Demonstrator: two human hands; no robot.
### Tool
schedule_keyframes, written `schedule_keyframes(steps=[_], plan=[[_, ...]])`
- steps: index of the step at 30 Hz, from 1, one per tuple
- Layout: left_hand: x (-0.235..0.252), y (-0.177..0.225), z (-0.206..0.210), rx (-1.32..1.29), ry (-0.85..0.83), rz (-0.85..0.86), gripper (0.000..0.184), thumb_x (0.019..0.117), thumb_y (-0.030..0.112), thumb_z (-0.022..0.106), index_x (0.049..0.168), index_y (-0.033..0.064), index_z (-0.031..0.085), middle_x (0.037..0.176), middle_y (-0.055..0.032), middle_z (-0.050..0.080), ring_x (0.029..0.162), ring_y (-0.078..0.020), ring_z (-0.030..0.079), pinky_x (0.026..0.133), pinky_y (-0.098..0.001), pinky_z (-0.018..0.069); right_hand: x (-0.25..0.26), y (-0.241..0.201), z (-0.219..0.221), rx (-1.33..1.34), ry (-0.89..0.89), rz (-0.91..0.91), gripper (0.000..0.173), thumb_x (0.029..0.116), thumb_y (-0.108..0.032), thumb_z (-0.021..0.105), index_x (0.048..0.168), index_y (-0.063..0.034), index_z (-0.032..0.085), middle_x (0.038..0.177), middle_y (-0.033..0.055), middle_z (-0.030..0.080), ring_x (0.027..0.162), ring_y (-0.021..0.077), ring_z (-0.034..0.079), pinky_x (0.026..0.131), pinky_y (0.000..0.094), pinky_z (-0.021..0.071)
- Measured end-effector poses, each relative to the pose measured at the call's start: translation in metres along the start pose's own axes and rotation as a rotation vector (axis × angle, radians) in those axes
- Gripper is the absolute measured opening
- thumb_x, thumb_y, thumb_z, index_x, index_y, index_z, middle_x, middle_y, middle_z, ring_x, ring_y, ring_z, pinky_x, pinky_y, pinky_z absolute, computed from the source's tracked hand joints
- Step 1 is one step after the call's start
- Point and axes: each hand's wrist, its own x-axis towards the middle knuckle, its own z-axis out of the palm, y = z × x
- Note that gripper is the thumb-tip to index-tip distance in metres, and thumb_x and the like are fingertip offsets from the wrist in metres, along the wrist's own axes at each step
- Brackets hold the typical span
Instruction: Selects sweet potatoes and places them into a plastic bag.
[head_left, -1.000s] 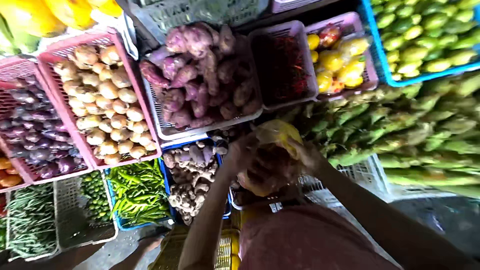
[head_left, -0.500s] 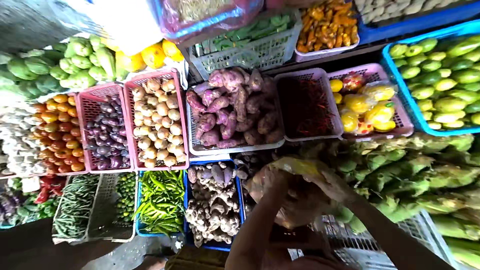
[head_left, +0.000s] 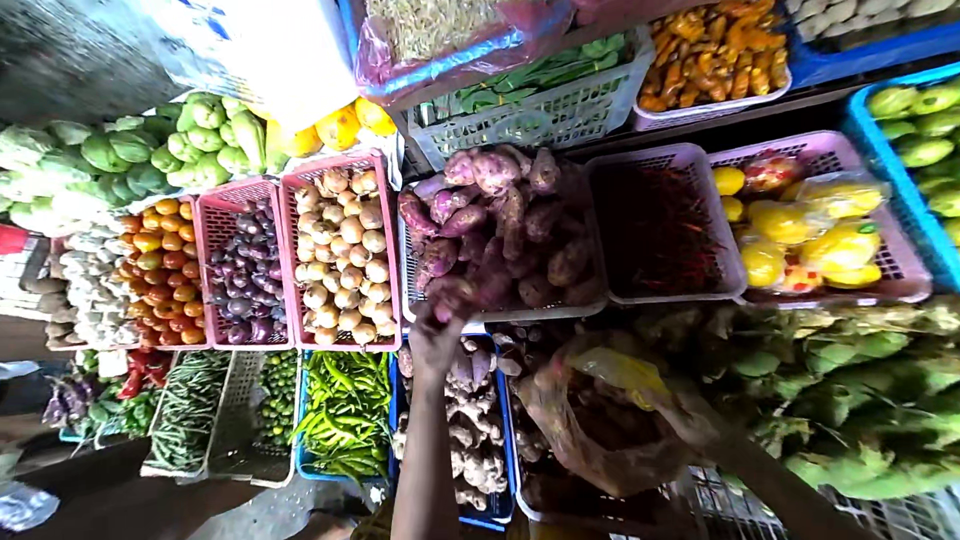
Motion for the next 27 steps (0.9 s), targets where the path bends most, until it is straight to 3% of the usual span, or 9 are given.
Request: schedule_keyframes(steps=[3,7,9,11,13,15,18,25,27], plan=[[0.074,-0.02,0.024,0.054,0.127,0.098,0.061,0.0925,0.02,0.074,0.146,0.0037,0.051,0.131,-0.0193,0.065,0.113,-0.0248,0.067,0.097,-0.0442,0.0554,-0.005,-0.021,-0.007,0.002,-0.072,0.127,0.055,0.1058,-0.027,0.054,0.148,0.0077,0.045,0.14,0.0304,0.056,0.132,0.0373,0.055,0.114,0.0519,0.041],[0.126,-0.051,0.066,0.499,-0.041,-0.031,0.07,0.1048,0.029,0.056,0.164,0.0139,0.022,0.167,-0.0226,0.024,0.151,-0.0433,0.03,0.119,-0.065,0.027,-0.012,-0.025,-0.006,0.15,0.012,0.303,0.058,0.1062,-0.03,0.051,0.152,0.0048,0.04,0.145,0.0272,0.052,0.133,0.0325,0.055,0.112,0.0471,0.0432],[0.113,-0.041,0.075,0.535,-0.055,-0.03,0.062,0.1024,0.026,0.059,0.158,0.0097,0.037,0.162,-0.0251,0.032,0.148,-0.0461,0.032,0.116,-0.0671,0.0278,-0.012,-0.015,-0.006,0.21,0.076,0.351,0.06,0.1055,-0.038,0.05,0.149,0.0029,0.043,0.135,0.0247,0.059,0.119,0.0302,0.062,0.102,0.0484,0.0507],[0.066,-0.017,0.081,0.481,-0.208,0.02,0.042,0.1001,0.023,0.063,0.138,0.0036,0.061,0.136,-0.027,0.059,0.124,-0.0427,0.059,0.103,-0.0602,0.0478,-0.01,-0.012,-0.008,0.226,0.095,0.354,0.061,0.1051,-0.041,0.048,0.146,0.0031,0.045,0.126,0.025,0.062,0.107,0.0302,0.066,0.093,0.0505,0.054],[0.003,-0.008,0.091,0.358,-0.734,0.037,0.029,0.1022,0.015,0.058,0.124,-0.0024,0.067,0.115,-0.022,0.071,0.108,-0.0318,0.069,0.098,-0.0508,0.0537,-0.011,-0.022,-0.011,0.234,0.118,0.289,0.055,0.1068,-0.036,0.048,0.144,0.0041,0.049,0.129,0.0229,0.063,0.114,0.0243,0.065,0.1,0.0431,0.0524],[-0.058,-0.008,0.117,0.297,-1.125,0.059,0.031,0.1025,0.013,0.058,0.126,-0.0049,0.067,0.124,-0.023,0.068,0.12,-0.034,0.064,0.109,-0.0511,0.0466,-0.012,-0.034,-0.011,0.207,0.157,0.14,0.045,0.1078,-0.022,0.049,0.137,0.012,0.053,0.128,0.027,0.063,0.119,0.0228,0.063,0.106,0.0373,0.0481],[-0.117,-0.026,0.161,0.364,-1.084,0.084,0.049,0.0976,0.015,0.066,0.139,-0.009,0.056,0.148,-0.0299,0.05,0.143,-0.0428,0.042,0.122,-0.0521,0.0284,-0.021,-0.044,-0.006,0.158,0.141,0.039,0.041,0.1067,-0.017,0.048,0.132,0.0144,0.056,0.122,0.0282,0.065,0.114,0.0229,0.065,0.103,0.036,0.0498],[-0.133,-0.035,0.19,0.745,-1.128,-0.053,0.064,0.0942,0.044,0.068,0.135,-0.0041,0.06,0.142,-0.0251,0.057,0.138,-0.0398,0.049,0.119,-0.0523,0.0323,-0.044,-0.04,0.0,0.183,0.114,0.029,0.046,0.1056,-0.024,0.05,0.135,0.0109,0.055,0.123,0.0236,0.067,0.113,0.0186,0.066,0.102,0.0338,0.0514],[-0.144,-0.041,0.193,0.695,-1.075,-0.061,0.063,0.0946,0.036,0.069,0.14,-0.0048,0.056,0.148,-0.0254,0.052,0.143,-0.0397,0.043,0.123,-0.0504,0.0275,-0.046,-0.039,0.006,0.179,0.127,-0.017,0.045,0.1048,-0.024,0.049,0.132,0.0111,0.058,0.12,0.022,0.068,0.11,0.0153,0.066,0.1,0.0304,0.0523]])
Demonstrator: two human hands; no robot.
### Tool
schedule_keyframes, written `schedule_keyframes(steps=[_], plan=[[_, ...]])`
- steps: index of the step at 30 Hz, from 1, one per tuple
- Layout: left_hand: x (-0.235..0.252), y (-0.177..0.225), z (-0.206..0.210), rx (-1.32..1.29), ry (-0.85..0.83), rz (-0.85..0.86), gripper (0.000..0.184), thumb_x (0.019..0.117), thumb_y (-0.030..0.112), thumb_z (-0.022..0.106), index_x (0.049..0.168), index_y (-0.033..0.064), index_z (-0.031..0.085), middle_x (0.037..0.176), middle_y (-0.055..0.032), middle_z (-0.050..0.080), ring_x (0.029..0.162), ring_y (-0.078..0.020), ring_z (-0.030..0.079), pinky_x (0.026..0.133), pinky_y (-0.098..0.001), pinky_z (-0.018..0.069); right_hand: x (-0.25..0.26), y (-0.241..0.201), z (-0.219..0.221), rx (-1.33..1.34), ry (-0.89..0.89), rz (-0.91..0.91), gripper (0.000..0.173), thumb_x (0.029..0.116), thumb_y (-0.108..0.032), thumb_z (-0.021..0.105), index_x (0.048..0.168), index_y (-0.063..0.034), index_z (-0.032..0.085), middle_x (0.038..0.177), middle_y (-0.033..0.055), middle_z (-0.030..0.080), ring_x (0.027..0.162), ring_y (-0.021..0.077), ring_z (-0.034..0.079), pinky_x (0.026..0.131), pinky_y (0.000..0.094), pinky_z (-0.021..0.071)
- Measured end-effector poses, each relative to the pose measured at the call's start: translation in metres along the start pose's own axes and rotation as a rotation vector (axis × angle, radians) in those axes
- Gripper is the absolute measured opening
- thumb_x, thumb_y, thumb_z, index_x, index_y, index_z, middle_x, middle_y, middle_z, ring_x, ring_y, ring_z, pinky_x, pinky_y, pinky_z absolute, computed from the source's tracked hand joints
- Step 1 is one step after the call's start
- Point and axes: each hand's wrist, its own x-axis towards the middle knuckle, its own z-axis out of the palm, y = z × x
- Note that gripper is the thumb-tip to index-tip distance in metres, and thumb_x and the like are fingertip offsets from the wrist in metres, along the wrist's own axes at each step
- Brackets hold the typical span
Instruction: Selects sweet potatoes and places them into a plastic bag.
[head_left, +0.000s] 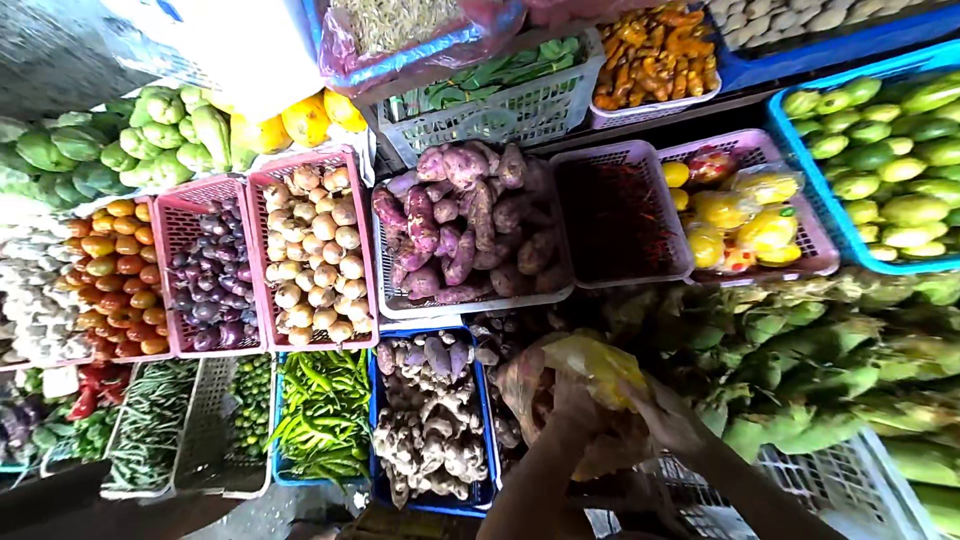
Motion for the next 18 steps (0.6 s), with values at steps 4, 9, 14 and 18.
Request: schedule_keyframes(steps=[4,9,14,18], plan=[[-0.004,0.008,-0.005,-0.038,0.038,-0.01,0.057,0.0969,0.027,0.067,0.142,-0.0049,0.054,0.149,-0.0258,0.051,0.143,-0.0399,0.043,0.122,-0.0517,0.0266,0.003,-0.003,0.002,0.063,0.028,0.018,0.044,0.1055,-0.023,0.048,0.131,0.011,0.057,0.117,0.0188,0.068,0.107,0.0107,0.067,0.097,0.0273,0.0534],[-0.031,-0.035,-0.017,-0.385,0.153,-0.026,0.053,0.0906,0.027,0.075,0.135,0.0014,0.061,0.129,-0.0208,0.066,0.119,-0.0327,0.065,0.104,-0.0522,0.0509,0.012,-0.007,-0.002,0.172,0.059,0.115,0.046,0.1068,-0.026,0.046,0.136,0.0081,0.054,0.118,0.014,0.067,0.103,0.0044,0.066,0.094,0.0235,0.0543],[-0.095,-0.094,-0.075,-1.009,0.253,0.215,0.034,0.0896,0.017,0.071,0.116,-0.0038,0.068,0.101,-0.0077,0.073,0.09,-0.0097,0.069,0.085,-0.0311,0.0579,0.017,-0.01,0.004,0.154,0.094,0.226,0.05,0.1058,-0.033,0.045,0.137,0.0059,0.052,0.112,0.012,0.066,0.093,0.0052,0.065,0.085,0.0269,0.0562],[-0.095,-0.128,-0.19,-0.928,0.774,0.13,0.031,0.0943,0.016,0.067,0.118,-0.0033,0.067,0.099,-0.0061,0.073,0.085,-0.0088,0.069,0.082,-0.031,0.0593,0.018,-0.008,0.011,0.173,0.106,0.232,0.046,0.1046,-0.027,0.048,0.134,0.0073,0.053,0.111,0.0088,0.066,0.094,0.0002,0.063,0.085,0.0215,0.0553]])
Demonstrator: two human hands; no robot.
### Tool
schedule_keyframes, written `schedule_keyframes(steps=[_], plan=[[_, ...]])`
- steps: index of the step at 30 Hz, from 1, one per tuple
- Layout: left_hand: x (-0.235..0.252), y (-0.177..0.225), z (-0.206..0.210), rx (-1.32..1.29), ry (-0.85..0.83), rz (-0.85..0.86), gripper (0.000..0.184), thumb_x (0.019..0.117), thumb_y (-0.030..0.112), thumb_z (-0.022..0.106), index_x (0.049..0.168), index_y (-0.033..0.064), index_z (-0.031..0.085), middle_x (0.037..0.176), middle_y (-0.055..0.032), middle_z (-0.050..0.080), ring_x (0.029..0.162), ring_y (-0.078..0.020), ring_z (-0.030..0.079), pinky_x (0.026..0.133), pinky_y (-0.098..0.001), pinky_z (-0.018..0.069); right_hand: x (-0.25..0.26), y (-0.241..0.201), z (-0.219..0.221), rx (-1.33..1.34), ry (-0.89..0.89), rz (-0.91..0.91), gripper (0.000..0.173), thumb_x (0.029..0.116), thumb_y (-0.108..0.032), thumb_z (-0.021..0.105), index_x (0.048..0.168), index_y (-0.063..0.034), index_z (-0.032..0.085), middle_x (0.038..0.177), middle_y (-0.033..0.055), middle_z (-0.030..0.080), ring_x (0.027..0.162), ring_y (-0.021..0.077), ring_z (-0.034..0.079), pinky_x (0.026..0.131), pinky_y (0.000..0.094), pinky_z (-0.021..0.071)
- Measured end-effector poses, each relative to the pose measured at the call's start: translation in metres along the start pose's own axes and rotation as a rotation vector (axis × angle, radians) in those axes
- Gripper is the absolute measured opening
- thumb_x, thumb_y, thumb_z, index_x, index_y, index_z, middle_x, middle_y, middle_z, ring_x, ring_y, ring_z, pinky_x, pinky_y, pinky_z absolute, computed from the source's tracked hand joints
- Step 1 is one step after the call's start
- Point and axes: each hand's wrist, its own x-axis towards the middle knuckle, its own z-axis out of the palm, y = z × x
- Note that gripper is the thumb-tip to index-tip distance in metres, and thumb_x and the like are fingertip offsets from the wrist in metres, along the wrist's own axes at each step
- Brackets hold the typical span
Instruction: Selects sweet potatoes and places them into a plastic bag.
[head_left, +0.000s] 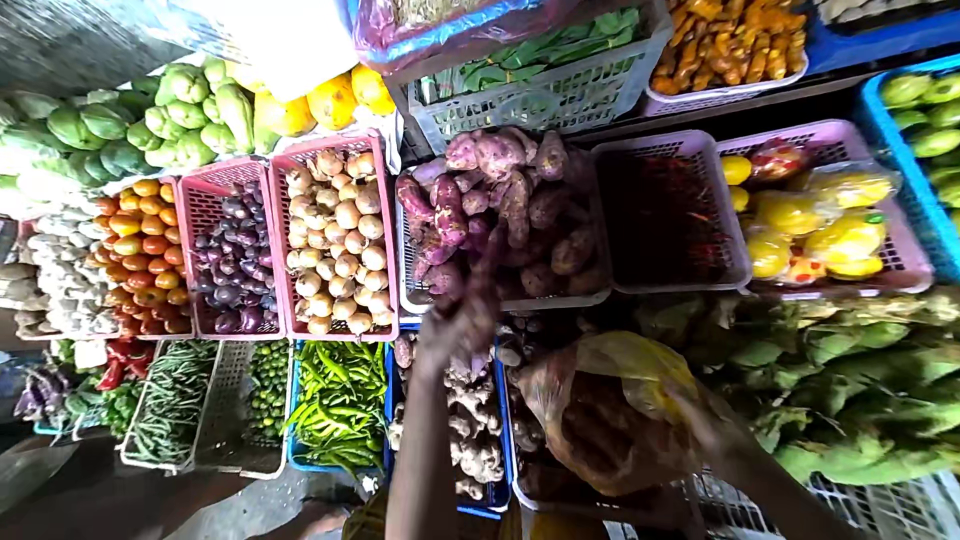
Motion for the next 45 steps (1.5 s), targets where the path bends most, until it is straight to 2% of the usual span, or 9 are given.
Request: schedule_keyframes(steps=[3,9,13,15,18,21,29,41,45], plan=[[0.086,0.014,-0.039,0.332,0.235,0.148,0.036,0.0967,0.025,0.072,0.123,0.0003,0.066,0.1,-0.0125,0.072,0.082,-0.0169,0.068,0.078,-0.039,0.0585,0.0,-0.002,0.002,-0.023,0.007,0.084,0.047,0.1039,-0.028,0.049,0.136,0.0054,0.052,0.117,0.0136,0.065,0.1,0.0098,0.065,0.089,0.032,0.0559],[0.172,-0.018,-0.052,0.867,0.169,-0.036,0.067,0.1068,0.02,0.05,0.162,-0.0003,0.019,0.165,-0.0285,0.023,0.148,-0.0452,0.036,0.12,-0.0587,0.0316,-0.002,0.0,0.005,-0.055,0.04,0.121,0.049,0.1039,-0.025,0.051,0.14,0.0068,0.048,0.126,0.02,0.062,0.108,0.0154,0.063,0.095,0.035,0.0532],[0.139,-0.013,-0.042,0.862,0.187,-0.062,0.049,0.1044,0.022,0.055,0.149,0.0025,0.05,0.161,-0.0259,0.034,0.148,-0.0473,0.032,0.118,-0.0644,0.0277,0.005,-0.001,-0.001,-0.028,0.044,0.112,0.048,0.1062,-0.026,0.047,0.141,0.0058,0.048,0.125,0.0184,0.062,0.106,0.0153,0.064,0.092,0.0356,0.0544],[0.093,-0.007,-0.019,0.738,0.102,0.057,0.037,0.1043,0.02,0.058,0.135,-0.0012,0.06,0.142,-0.0264,0.055,0.13,-0.0418,0.055,0.109,-0.0572,0.0447,0.005,-0.006,-0.007,0.01,0.041,0.071,0.049,0.1065,-0.03,0.045,0.14,0.0059,0.049,0.121,0.0154,0.064,0.103,0.0121,0.065,0.091,0.0336,0.0557],[0.009,-0.035,0.047,0.47,-0.481,0.031,0.028,0.105,0.019,0.056,0.123,0.0006,0.067,0.111,-0.0148,0.072,0.099,-0.0213,0.07,0.093,-0.0433,0.0568,0.002,-0.01,-0.01,0.102,0.029,0.011,0.042,0.1075,-0.024,0.043,0.135,0.0062,0.052,0.113,0.0073,0.066,0.096,0.0017,0.066,0.086,0.0225,0.0573],[-0.057,-0.082,0.137,0.454,-0.881,0.027,0.032,0.1042,0.018,0.056,0.128,-0.0003,0.067,0.128,-0.0171,0.068,0.122,-0.0258,0.063,0.11,-0.0455,0.047,0.0,-0.013,-0.013,0.092,-0.031,0.029,0.038,0.109,-0.02,0.044,0.135,0.0064,0.053,0.117,0.0106,0.065,0.101,0.0043,0.064,0.09,0.0239,0.0553],[-0.121,-0.128,0.202,0.985,-0.699,0.195,0.054,0.1032,0.013,0.052,0.156,0.0067,0.043,0.164,-0.0165,0.036,0.154,-0.0403,0.027,0.123,-0.0584,0.0238,-0.004,-0.003,-0.025,0.034,-0.065,-0.039,0.043,0.1095,-0.026,0.045,0.138,0.0055,0.053,0.126,0.0165,0.063,0.112,0.0115,0.063,0.099,0.0305,0.0525],[-0.125,-0.093,0.224,0.689,-0.891,0.161,0.035,0.0937,0.017,0.069,0.121,-0.0058,0.067,0.122,-0.0279,0.066,0.12,-0.042,0.061,0.107,-0.0555,0.046,-0.015,0.011,-0.02,-0.062,-0.122,-0.095,0.05,0.1084,-0.028,0.046,0.145,0.006,0.047,0.137,0.0218,0.059,0.124,0.0189,0.06,0.108,0.0352,0.0487],[-0.114,-0.084,0.181,0.362,-0.844,0.057,0.056,0.0838,0.013,0.081,0.133,-0.005,0.06,0.124,-0.0261,0.066,0.115,-0.0362,0.065,0.103,-0.0528,0.0502,-0.013,0.007,-0.027,-0.009,-0.087,-0.114,0.048,0.1078,-0.03,0.045,0.14,0.0054,0.052,0.13,0.0158,0.064,0.115,0.0094,0.063,0.102,0.0287,0.0522]])
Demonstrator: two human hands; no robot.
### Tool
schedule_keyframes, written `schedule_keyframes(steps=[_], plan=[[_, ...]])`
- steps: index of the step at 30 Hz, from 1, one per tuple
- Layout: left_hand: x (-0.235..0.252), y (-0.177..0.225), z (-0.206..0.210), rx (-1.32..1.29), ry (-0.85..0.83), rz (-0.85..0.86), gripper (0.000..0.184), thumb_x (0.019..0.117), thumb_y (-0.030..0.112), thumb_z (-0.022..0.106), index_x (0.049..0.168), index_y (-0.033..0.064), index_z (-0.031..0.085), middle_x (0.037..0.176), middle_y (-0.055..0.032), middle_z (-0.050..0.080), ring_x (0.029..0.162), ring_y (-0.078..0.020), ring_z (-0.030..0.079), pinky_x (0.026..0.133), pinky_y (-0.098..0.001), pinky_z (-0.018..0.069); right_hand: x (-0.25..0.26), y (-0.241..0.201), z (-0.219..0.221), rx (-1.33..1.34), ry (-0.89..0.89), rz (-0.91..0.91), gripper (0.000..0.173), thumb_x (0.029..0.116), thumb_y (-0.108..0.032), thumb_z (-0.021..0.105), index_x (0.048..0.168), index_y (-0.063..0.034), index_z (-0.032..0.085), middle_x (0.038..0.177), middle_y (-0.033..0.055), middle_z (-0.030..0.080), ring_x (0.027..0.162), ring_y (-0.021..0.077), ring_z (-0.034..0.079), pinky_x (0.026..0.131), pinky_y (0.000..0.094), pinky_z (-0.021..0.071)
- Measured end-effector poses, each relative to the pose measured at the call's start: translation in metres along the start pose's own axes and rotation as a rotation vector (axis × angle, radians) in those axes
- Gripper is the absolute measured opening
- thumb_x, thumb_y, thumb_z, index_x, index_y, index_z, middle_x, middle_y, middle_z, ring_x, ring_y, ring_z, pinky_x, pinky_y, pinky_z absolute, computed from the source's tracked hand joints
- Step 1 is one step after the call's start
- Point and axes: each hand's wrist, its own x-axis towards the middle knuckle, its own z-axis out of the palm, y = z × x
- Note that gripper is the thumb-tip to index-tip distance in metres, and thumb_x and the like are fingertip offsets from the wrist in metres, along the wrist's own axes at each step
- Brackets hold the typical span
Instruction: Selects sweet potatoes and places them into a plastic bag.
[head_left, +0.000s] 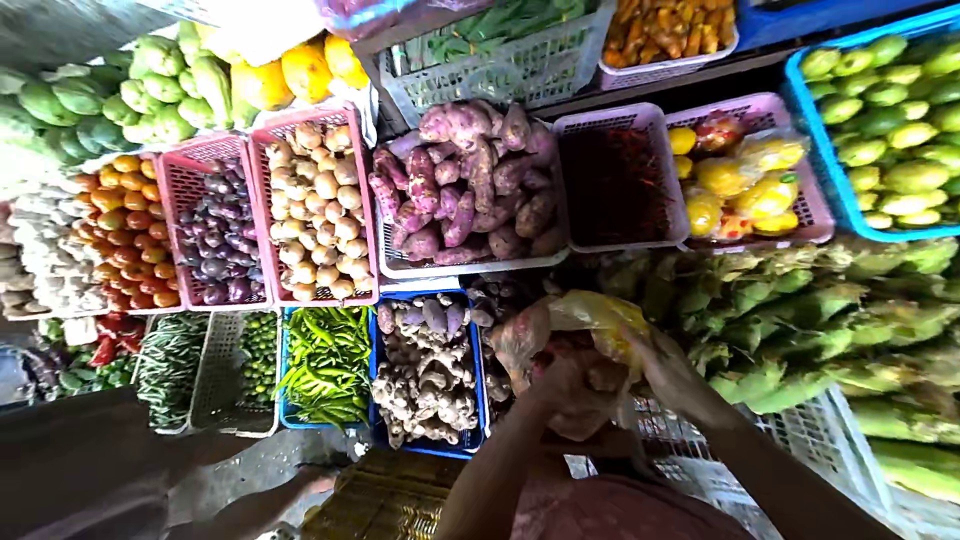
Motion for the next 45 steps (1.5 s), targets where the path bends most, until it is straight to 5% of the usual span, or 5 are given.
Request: schedule_keyframes(steps=[12,17,26,33,45], plan=[[-0.064,-0.065,-0.216,0.144,1.223,-0.079,0.075,0.086,0.011,0.078,0.152,0.0011,0.043,0.155,-0.0282,0.041,0.136,-0.0372,0.05,0.109,-0.0498,0.0463,0.003,-0.002,0.019,0.024,0.061,0.044,0.047,0.1077,-0.027,0.045,0.138,0.009,0.051,0.122,0.0152,0.065,0.107,0.0049,0.063,0.095,0.0242,0.0527],[-0.025,-0.114,-0.242,0.455,0.935,-0.541,0.052,0.1009,0.031,0.063,0.149,0.012,0.054,0.17,-0.0242,0.003,0.157,-0.0457,0.003,0.122,-0.0678,0.0089,0.001,-0.01,0.018,0.024,0.032,0.035,0.047,0.1079,-0.027,0.042,0.138,0.0087,0.05,0.122,0.0129,0.065,0.107,0.0047,0.064,0.096,0.0261,0.0533],[-0.037,-0.015,-0.134,0.115,0.367,-0.122,0.028,0.1022,0.017,0.06,0.121,-0.0008,0.07,0.115,-0.0166,0.073,0.106,-0.0256,0.07,0.096,-0.0477,0.0554,0.013,-0.019,0.007,0.012,0.018,0.065,0.043,0.1089,-0.025,0.045,0.138,0.0065,0.052,0.125,0.016,0.064,0.111,0.01,0.063,0.099,0.0296,0.0533],[0.005,-0.044,0.024,0.561,0.001,-0.073,0.057,0.1002,0.011,0.059,0.156,0.0116,0.045,0.164,-0.0199,0.033,0.153,-0.0438,0.025,0.123,-0.062,0.0193,0.009,-0.01,-0.001,-0.057,-0.045,-0.013,0.045,0.1092,-0.025,0.046,0.14,0.0072,0.051,0.13,0.0188,0.063,0.118,0.0117,0.062,0.105,0.0288,0.0499],[0.007,-0.019,0.009,0.585,-0.092,-0.372,0.049,0.0998,0.022,0.061,0.144,0.0014,0.055,0.153,-0.0199,0.048,0.144,-0.0362,0.044,0.117,-0.0529,0.0382,0.007,0.0,-0.002,-0.016,0.037,0.052,0.044,0.1089,-0.024,0.047,0.14,0.0064,0.052,0.131,0.0194,0.063,0.118,0.0118,0.063,0.103,0.0289,0.0504]])
